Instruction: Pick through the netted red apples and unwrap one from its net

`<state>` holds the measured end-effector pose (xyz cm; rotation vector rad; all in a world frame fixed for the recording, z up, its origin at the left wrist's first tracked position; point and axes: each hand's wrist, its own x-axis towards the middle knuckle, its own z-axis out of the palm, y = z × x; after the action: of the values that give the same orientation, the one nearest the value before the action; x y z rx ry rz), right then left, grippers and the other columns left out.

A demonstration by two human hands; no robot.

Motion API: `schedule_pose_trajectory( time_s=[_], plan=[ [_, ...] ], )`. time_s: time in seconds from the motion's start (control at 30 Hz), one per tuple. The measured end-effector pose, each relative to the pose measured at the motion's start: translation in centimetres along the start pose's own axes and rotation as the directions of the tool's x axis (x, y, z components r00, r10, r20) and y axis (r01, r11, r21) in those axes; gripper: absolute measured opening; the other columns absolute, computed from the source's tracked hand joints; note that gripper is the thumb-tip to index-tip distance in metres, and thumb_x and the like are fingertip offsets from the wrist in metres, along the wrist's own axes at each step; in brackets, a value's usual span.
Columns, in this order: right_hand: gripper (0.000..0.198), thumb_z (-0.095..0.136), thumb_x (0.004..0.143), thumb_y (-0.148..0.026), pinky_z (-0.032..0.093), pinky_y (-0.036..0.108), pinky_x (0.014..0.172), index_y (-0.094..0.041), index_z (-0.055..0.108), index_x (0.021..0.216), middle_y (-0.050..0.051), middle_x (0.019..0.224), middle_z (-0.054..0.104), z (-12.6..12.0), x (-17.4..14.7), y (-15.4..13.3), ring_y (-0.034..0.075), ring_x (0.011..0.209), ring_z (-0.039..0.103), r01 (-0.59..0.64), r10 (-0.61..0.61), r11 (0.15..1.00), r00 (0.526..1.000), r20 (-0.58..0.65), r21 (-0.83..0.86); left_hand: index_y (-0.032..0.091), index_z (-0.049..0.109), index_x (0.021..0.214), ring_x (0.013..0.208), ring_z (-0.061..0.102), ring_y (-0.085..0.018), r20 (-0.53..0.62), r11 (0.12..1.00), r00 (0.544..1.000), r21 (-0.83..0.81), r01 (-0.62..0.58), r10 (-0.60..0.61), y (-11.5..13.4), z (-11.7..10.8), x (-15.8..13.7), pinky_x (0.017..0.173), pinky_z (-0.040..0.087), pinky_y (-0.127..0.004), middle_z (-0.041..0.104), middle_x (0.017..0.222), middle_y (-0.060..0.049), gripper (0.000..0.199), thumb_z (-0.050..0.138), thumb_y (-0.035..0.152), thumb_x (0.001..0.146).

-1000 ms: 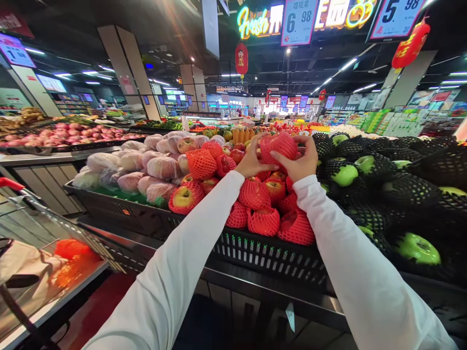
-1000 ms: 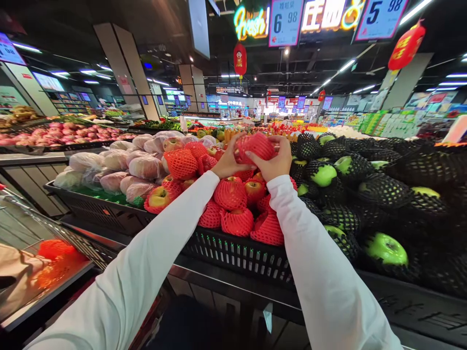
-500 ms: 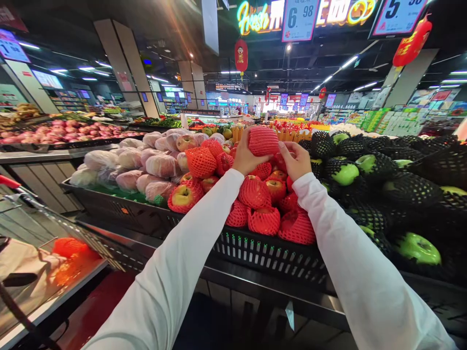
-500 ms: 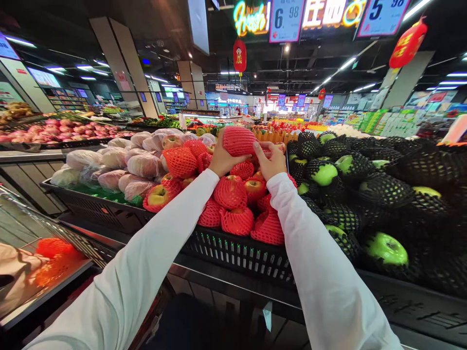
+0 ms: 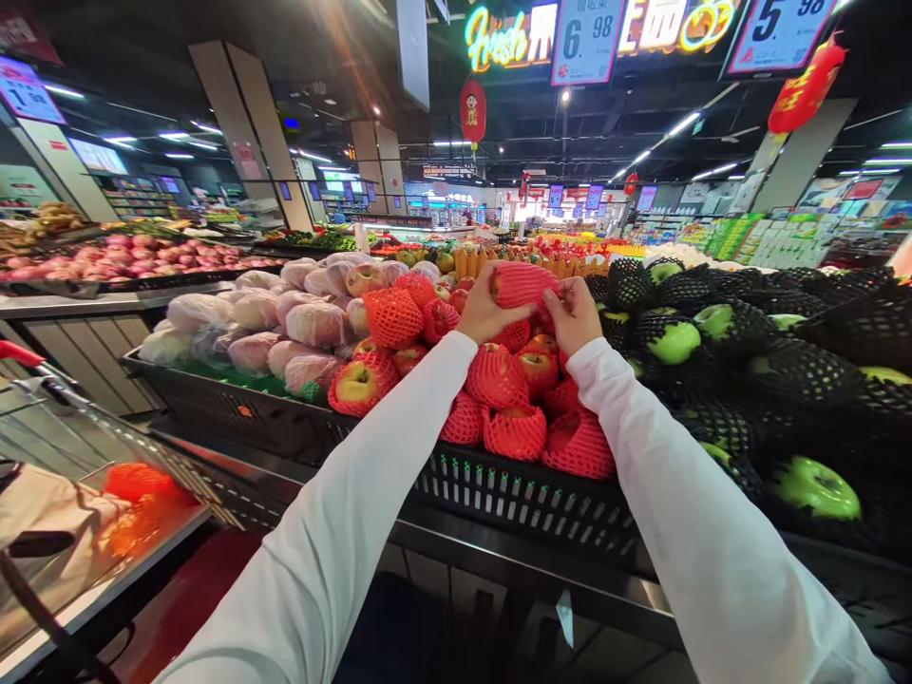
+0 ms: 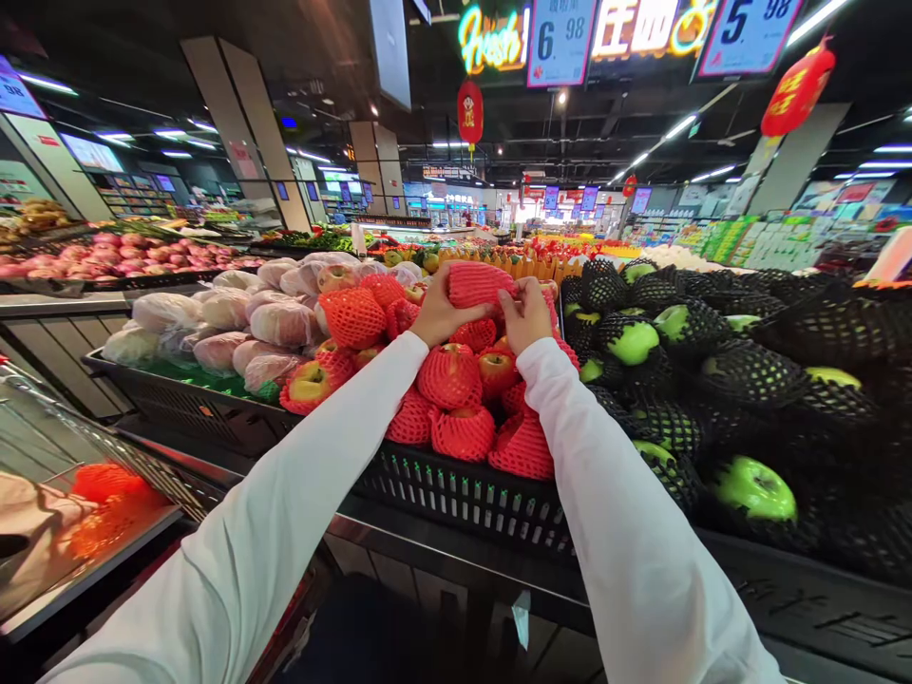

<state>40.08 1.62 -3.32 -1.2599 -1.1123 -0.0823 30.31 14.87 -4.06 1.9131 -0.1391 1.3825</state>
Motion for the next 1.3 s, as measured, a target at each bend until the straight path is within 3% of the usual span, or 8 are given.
schedule_pose_trajectory(
  time_s=[0.2,0.4,0.53,0.7,0.87,0.97,1.13,1.3],
  plan=[
    [0.016,0.06,0.078,-0.018,0.053,0.038,0.078,-0.023,0.048,0.088,0.002,0.083,0.062,-1.2,-0.3,-0.8,0.018,0.073,0.058,-0.046,-0.063,0.933,0.956,-0.287,-0.357,0.026,0.046,0.12,0.122,0.054,-0.031,-0.327,0.918,0.943,0.388,0.082,0.054,-0.3,-1.9,0.4,0.111,0.043,-0.054,0.055,0.124,-0.008,0.073,0.089,0.017,0.061],
    [0.024,0.053,0.081,-0.016,0.052,0.045,0.094,-0.018,0.051,0.105,0.011,0.103,0.063,-1.9,-0.8,-2.2,0.024,0.093,0.062,-0.106,-0.133,0.882,0.879,-0.458,-0.46,0.024,0.051,0.119,0.133,0.044,-0.037,-0.399,0.699,0.917,0.662,0.271,0.022,0.8,-3.3,0.2,0.115,0.037,-0.058,0.043,0.139,-0.014,0.058,0.08,0.015,0.071],
    [0.031,0.049,0.081,-0.017,0.048,0.051,0.1,-0.018,0.051,0.112,0.013,0.108,0.06,-2.0,-1.0,-2.3,0.028,0.102,0.059,-0.059,-0.188,0.866,0.882,-0.433,-0.496,0.024,0.054,0.118,0.131,0.046,-0.039,-0.305,0.671,0.952,0.703,0.234,-0.012,0.9,-3.0,0.0,0.114,0.037,-0.058,0.046,0.135,-0.014,0.056,0.08,0.016,0.069],
    [0.036,0.046,0.083,-0.018,0.048,0.053,0.098,-0.018,0.051,0.119,0.014,0.111,0.06,-2.2,-0.8,-2.1,0.029,0.103,0.059,-0.069,-0.203,0.82,0.893,-0.402,-0.568,0.022,0.044,0.129,0.127,0.05,-0.038,-0.121,0.722,0.984,0.669,0.177,-0.129,0.3,-2.7,-0.2,0.108,0.043,-0.056,0.054,0.132,-0.015,0.08,0.084,0.018,0.061],
    [0.034,0.041,0.09,-0.024,0.049,0.056,0.093,-0.018,0.053,0.122,0.015,0.114,0.058,-2.6,-0.5,-1.6,0.031,0.108,0.058,-0.103,-0.223,0.752,0.89,-0.397,-0.652,0.011,0.05,0.126,0.128,0.049,-0.046,-0.049,0.487,0.907,0.831,0.269,-0.418,0.9,-2.7,-0.2,0.106,0.041,-0.06,0.058,0.129,-0.025,0.08,0.087,0.022,0.055],
    [0.032,0.04,0.092,-0.028,0.05,0.058,0.092,-0.02,0.053,0.121,0.016,0.115,0.059,-2.8,-0.5,-1.2,0.032,0.11,0.057,-0.108,-0.221,0.735,0.895,-0.387,-0.67,0.011,0.052,0.128,0.132,0.046,-0.047,-0.048,0.417,0.886,0.87,0.264,-0.461,1.2,-2.8,-0.3,0.109,0.039,-0.059,0.056,0.133,-0.026,0.08,0.085,0.03,0.058],
    [0.035,0.057,0.084,-0.027,0.047,0.063,0.096,-0.017,0.054,0.117,0.02,0.122,0.056,-2.0,-1.5,-1.5,0.039,0.114,0.058,-0.197,0.067,0.647,0.977,-0.202,-0.737,0.014,0.048,0.138,0.142,0.035,-0.045,-0.091,0.34,0.859,0.893,0.294,-0.504,1.5,-2.4,-0.4,0.114,0.03,-0.061,0.045,0.146,-0.026,0.082,0.078,0.043,0.067],
    [0.065,0.075,0.072,-0.034,0.049,0.06,0.095,-0.014,0.047,0.128,0.026,0.133,0.041,-1.7,-2.4,-1.3,0.044,0.117,0.059,-0.233,0.248,0.517,0.962,-0.117,-0.824,0.01,0.036,0.15,0.148,0.024,-0.044,-0.089,0.326,0.825,0.891,0.316,-0.558,1.9,-2.1,-0.5,0.118,0.025,-0.058,0.034,0.154,-0.027,0.096,0.075,0.045,0.07]
  ],
)
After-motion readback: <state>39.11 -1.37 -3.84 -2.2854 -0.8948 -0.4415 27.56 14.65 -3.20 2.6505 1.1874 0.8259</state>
